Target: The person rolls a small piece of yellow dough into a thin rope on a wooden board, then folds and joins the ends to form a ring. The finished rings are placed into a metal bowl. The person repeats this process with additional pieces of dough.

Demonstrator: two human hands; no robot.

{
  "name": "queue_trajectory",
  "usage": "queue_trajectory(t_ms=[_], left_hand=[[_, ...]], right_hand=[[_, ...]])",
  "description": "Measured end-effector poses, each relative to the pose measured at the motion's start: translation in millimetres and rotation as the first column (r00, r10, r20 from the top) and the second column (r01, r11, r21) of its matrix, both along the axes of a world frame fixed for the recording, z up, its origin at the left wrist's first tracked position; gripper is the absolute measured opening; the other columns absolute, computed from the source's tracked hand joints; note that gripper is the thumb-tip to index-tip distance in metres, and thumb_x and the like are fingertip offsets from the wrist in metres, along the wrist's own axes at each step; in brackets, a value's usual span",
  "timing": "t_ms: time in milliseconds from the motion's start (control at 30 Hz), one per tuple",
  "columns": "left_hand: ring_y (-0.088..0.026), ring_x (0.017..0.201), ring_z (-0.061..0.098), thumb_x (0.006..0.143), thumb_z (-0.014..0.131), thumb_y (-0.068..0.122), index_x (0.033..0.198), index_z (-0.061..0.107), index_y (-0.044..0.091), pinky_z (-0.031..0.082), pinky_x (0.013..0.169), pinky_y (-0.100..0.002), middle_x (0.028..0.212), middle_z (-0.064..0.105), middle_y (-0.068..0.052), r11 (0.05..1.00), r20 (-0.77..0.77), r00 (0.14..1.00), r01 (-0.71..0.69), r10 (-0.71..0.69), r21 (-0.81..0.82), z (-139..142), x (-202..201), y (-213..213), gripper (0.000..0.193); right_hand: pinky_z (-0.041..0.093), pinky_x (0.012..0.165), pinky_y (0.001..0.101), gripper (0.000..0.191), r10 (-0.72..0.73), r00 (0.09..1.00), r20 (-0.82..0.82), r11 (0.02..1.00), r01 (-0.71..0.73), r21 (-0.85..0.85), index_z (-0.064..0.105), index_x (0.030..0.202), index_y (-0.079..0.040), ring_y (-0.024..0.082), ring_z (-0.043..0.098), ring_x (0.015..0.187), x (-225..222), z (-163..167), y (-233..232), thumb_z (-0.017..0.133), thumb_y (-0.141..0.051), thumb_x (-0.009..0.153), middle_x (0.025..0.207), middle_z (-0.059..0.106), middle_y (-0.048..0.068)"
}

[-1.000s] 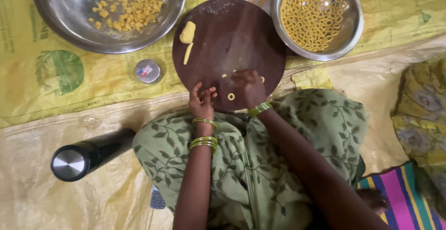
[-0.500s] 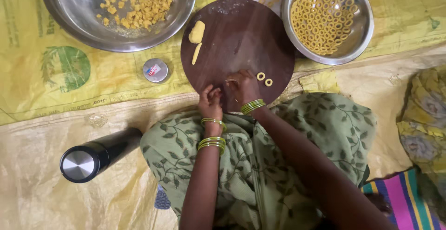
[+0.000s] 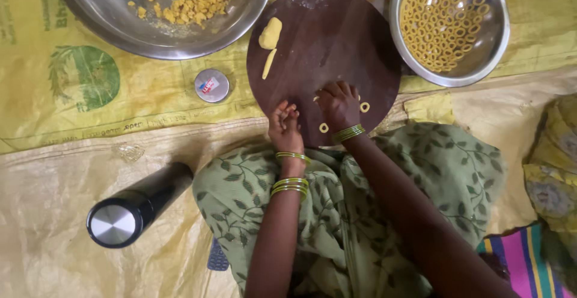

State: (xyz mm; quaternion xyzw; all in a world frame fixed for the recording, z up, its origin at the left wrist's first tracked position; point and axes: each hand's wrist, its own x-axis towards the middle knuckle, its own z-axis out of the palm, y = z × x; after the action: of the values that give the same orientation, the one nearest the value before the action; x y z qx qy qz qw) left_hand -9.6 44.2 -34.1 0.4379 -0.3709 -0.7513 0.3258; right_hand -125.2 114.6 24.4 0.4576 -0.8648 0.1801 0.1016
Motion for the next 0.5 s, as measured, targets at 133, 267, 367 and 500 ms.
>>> queue_trajectory(t_ms=[133, 267, 367, 500], left_hand=[[-0.008, 0.089, 0.065, 0.1, 0.065, 0.012, 0.126, 0.064, 0.005, 0.048, 0.069, -0.02, 0.11, 0.074, -0.004, 0.997, -0.076, 0.994, -0.073, 0.073, 0.006, -2, -7, 1, 0.027], [-0.009, 0.091, 0.065, 0.097, 0.068, 0.008, 0.126, 0.062, 0.002, 0.048, 0.073, -0.021, 0.11, 0.072, -0.007, 0.987, -0.17, 0.973, -0.152, 0.158, 0.046, -13, -20, 6, 0.03], [-0.011, 0.1, 0.066, 0.098, 0.066, 0.006, 0.127, 0.061, 0.0, 0.052, 0.085, -0.023, 0.112, 0.07, -0.008, 0.983, -0.229, 0.956, -0.184, 0.181, 0.008, -22, -24, 7, 0.03], [-0.013, 0.094, 0.059, 0.103, 0.064, 0.002, 0.131, 0.062, -0.005, 0.047, 0.081, -0.025, 0.111, 0.067, -0.009, 0.976, -0.278, 0.936, -0.212, 0.218, 0.051, -25, -22, 6, 0.029]], right_hand=[[0.046, 0.086, 0.0456, 0.009, 0.075, 0.997, 0.03, 0.997, -0.075, -0.008, 0.076, 0.084, -0.015, 0.027, 0.063, 0.102, -8, 6, -1, 0.08, -0.015, 0.076, 0.1, 0.072, 0.002], [0.05, 0.088, 0.0466, 0.01, 0.01, 0.991, 0.131, 0.996, 0.002, -0.093, 0.078, 0.089, -0.015, 0.031, 0.063, 0.097, -29, -4, -30, 0.076, -0.007, 0.083, 0.096, 0.07, 0.007], [0.053, 0.089, 0.0459, 0.007, 0.114, 0.948, 0.298, 0.951, -0.018, -0.307, 0.077, 0.095, -0.01, 0.029, 0.069, 0.095, -60, -14, -77, 0.078, -0.014, 0.089, 0.099, 0.074, 0.007], [0.052, 0.101, 0.0461, 0.025, 0.028, 0.956, 0.293, 0.97, 0.045, -0.24, 0.077, 0.113, -0.011, 0.032, 0.064, 0.111, -71, -14, -118, 0.068, -0.006, 0.089, 0.116, 0.073, 0.008]])
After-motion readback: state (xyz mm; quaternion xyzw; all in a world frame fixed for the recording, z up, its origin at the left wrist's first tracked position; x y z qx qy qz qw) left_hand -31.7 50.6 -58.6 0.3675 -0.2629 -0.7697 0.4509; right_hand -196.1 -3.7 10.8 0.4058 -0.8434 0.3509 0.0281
